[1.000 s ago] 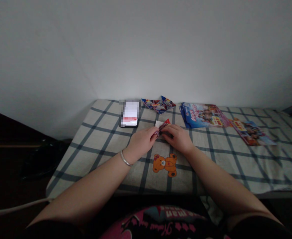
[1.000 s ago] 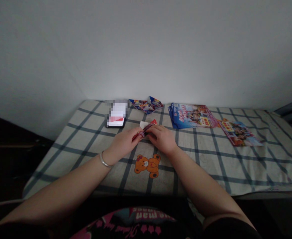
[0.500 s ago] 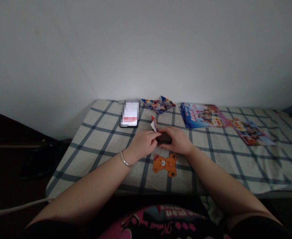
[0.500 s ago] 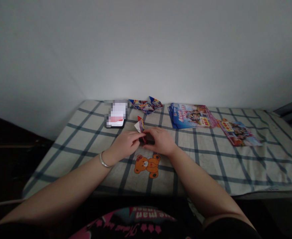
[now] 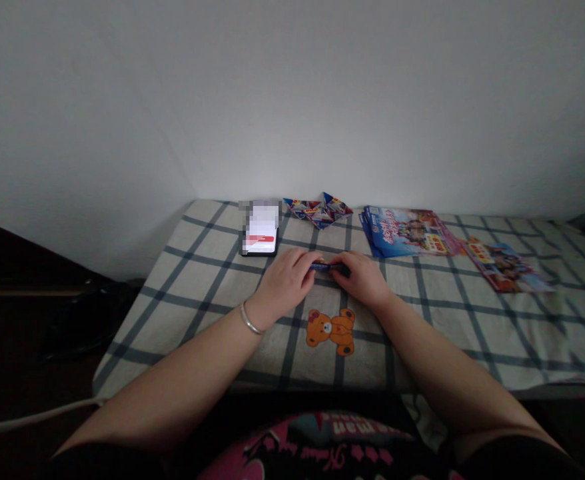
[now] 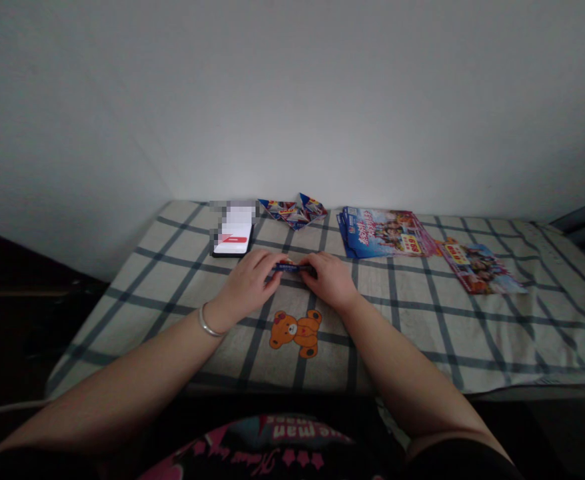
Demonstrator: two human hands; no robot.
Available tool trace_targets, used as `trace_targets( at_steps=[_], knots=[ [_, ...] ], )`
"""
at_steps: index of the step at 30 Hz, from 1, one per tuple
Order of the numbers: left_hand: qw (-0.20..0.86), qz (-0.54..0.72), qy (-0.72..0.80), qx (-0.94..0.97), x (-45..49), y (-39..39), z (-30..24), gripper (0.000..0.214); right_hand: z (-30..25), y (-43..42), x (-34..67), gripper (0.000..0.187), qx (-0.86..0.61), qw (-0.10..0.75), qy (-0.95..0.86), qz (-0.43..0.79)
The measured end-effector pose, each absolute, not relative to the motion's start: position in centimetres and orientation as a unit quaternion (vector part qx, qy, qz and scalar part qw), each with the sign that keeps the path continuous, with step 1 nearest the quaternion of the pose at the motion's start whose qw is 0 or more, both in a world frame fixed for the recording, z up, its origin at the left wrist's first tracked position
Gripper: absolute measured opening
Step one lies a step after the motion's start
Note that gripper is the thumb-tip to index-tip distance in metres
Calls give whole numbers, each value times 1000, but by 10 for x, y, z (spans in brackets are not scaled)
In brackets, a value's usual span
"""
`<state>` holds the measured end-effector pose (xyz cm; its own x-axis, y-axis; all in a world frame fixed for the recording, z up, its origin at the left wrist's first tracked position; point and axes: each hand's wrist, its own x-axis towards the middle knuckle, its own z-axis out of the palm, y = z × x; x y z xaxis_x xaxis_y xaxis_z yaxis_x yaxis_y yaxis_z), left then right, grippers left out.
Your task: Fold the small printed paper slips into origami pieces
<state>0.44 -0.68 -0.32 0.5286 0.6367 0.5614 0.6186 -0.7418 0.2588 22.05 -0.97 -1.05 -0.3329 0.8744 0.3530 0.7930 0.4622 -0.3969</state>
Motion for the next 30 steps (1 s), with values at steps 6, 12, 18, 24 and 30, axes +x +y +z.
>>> trace_targets(
  at_steps=[6,12,18,24,30],
  knots=[
    [-15,365,370,854,2,-2,-3,26,-8,-10,222,11,-520,246,-814,75],
    [58,346,276,895,0,3,-9,17,-6,-11,224,9,-526,248,-808,91],
    [69,296,231,924,-2,4,-8,16,-7,-10,229,12,-528,238,-808,109],
    [55,249,245,935,-1,2,-4,18,-8,-10,230,13,-522,238,-812,106],
    [36,243,275,929,1,0,-3,24,-8,-9,230,12,-511,249,-815,110]
  ],
)
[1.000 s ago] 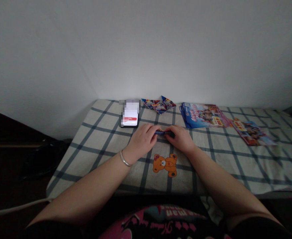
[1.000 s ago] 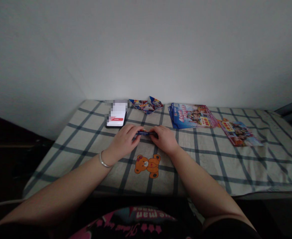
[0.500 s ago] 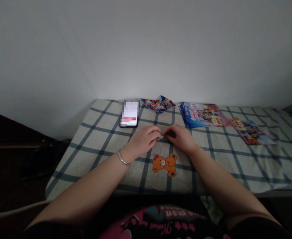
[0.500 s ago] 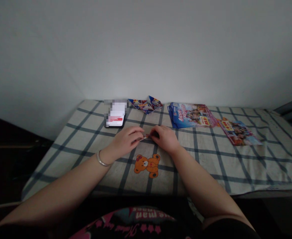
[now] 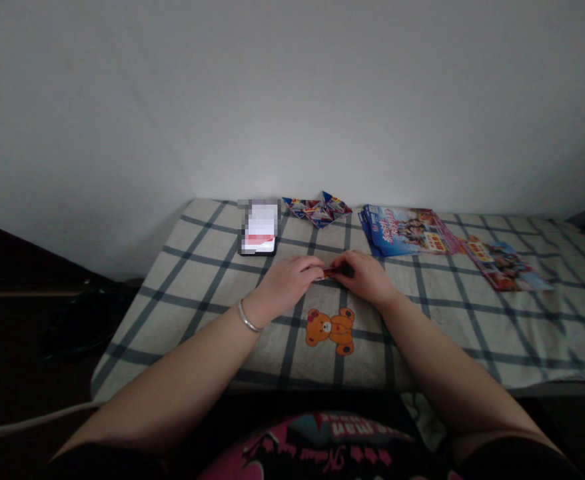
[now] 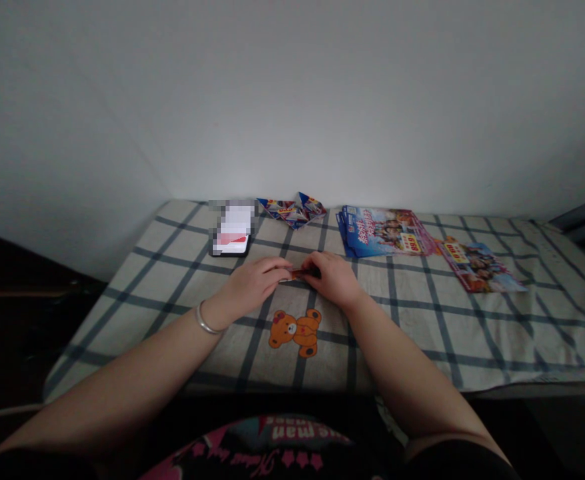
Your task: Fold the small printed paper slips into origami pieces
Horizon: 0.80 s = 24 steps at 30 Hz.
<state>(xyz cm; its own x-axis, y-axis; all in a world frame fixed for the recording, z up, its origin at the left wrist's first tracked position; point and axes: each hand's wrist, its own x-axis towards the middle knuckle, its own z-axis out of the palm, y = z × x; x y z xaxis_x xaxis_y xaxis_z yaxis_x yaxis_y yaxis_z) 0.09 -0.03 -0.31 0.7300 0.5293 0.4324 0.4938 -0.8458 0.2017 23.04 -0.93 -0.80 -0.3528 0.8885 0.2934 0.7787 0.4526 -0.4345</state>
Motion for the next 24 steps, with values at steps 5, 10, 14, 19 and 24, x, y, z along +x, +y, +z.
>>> trace_targets(
  at_steps=[5,10,14,19,24],
  knots=[
    [13,238,294,925,1,2,-8,25,-9,-10,233,21,-495,274,-814,134],
    [34,248,282,926,1,3,-10,25,-9,-11,235,12,-464,306,-822,125],
    [53,254,282,924,1,3,-8,26,-7,-12,234,9,-451,292,-840,69],
    [67,257,287,920,1,3,-8,25,-3,-14,231,14,-441,244,-864,-5],
    [78,265,295,915,1,2,-9,27,1,-14,232,11,-410,228,-883,3]
  ],
)
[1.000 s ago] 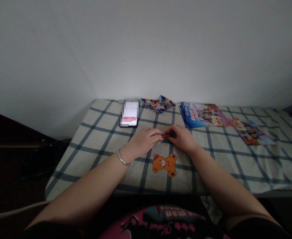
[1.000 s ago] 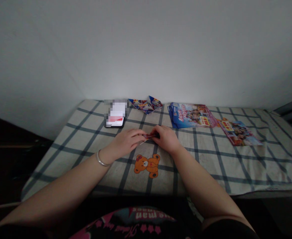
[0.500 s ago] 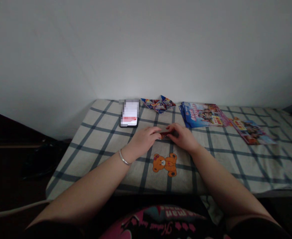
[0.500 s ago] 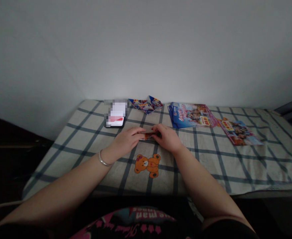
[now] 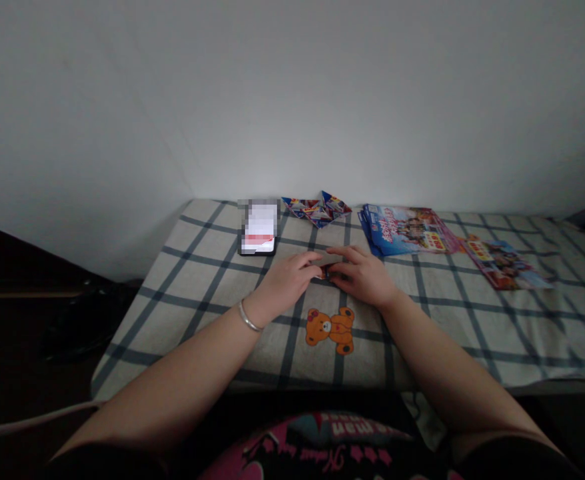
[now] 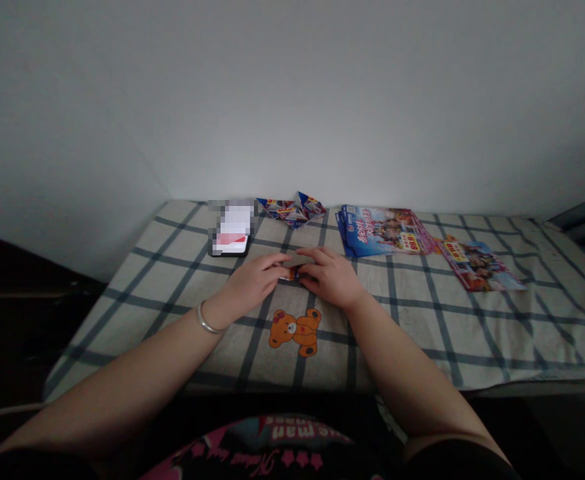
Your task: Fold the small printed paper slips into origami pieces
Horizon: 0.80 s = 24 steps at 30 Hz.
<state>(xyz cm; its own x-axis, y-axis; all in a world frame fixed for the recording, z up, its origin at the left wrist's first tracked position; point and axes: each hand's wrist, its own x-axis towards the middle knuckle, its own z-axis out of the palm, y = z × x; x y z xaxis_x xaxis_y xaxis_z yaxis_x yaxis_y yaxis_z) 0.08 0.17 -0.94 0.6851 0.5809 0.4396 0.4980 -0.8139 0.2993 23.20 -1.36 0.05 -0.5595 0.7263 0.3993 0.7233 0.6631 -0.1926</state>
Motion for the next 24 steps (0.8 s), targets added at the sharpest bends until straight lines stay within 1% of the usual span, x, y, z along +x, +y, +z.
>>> trace_targets(
  at_steps=[8,20,24],
  knots=[
    [77,284,291,910,2,2,-9,25,-2,-12,231,16,-395,238,-887,-9],
    [65,286,303,907,2,1,-11,25,-2,-11,232,11,-430,218,-876,-11],
    [54,275,307,909,2,1,-12,25,-2,-11,230,12,-425,227,-876,-14]
  ],
)
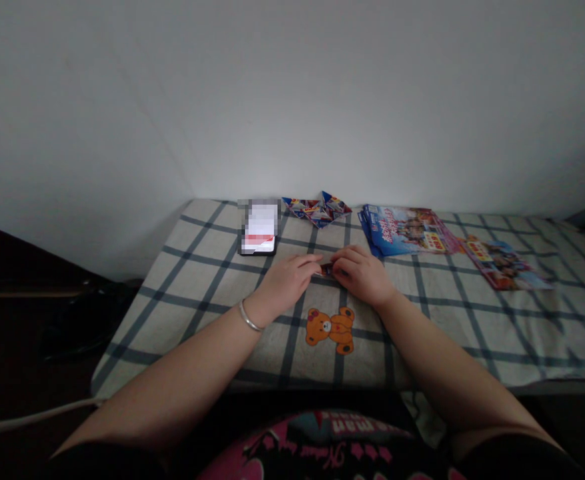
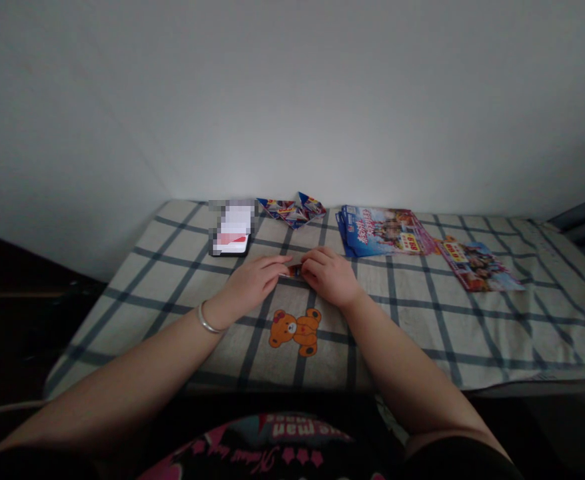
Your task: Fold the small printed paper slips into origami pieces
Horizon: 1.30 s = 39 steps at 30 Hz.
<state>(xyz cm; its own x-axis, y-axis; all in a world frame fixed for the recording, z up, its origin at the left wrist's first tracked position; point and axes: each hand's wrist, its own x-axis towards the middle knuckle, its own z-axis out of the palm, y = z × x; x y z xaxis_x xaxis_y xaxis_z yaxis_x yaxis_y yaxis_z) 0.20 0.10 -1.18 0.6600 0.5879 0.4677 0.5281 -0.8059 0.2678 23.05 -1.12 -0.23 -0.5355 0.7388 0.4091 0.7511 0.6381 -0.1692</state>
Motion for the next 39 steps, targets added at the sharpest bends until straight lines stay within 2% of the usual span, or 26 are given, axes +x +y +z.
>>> trace_targets(
  at_steps=[9,21,29,39],
  knots=[
    [64,258,320,910,4,0,-5,22,-5,-11,227,5,-447,270,-852,3],
    [53,235,348,906,4,-1,-5,17,-5,-12,226,5,-454,243,-857,12],
    [55,228,375,897,5,0,-6,12,-3,-13,224,7,-459,227,-858,-31],
    [32,240,433,869,4,0,-12,26,-7,-9,229,9,-516,239,-821,49]
  ],
)
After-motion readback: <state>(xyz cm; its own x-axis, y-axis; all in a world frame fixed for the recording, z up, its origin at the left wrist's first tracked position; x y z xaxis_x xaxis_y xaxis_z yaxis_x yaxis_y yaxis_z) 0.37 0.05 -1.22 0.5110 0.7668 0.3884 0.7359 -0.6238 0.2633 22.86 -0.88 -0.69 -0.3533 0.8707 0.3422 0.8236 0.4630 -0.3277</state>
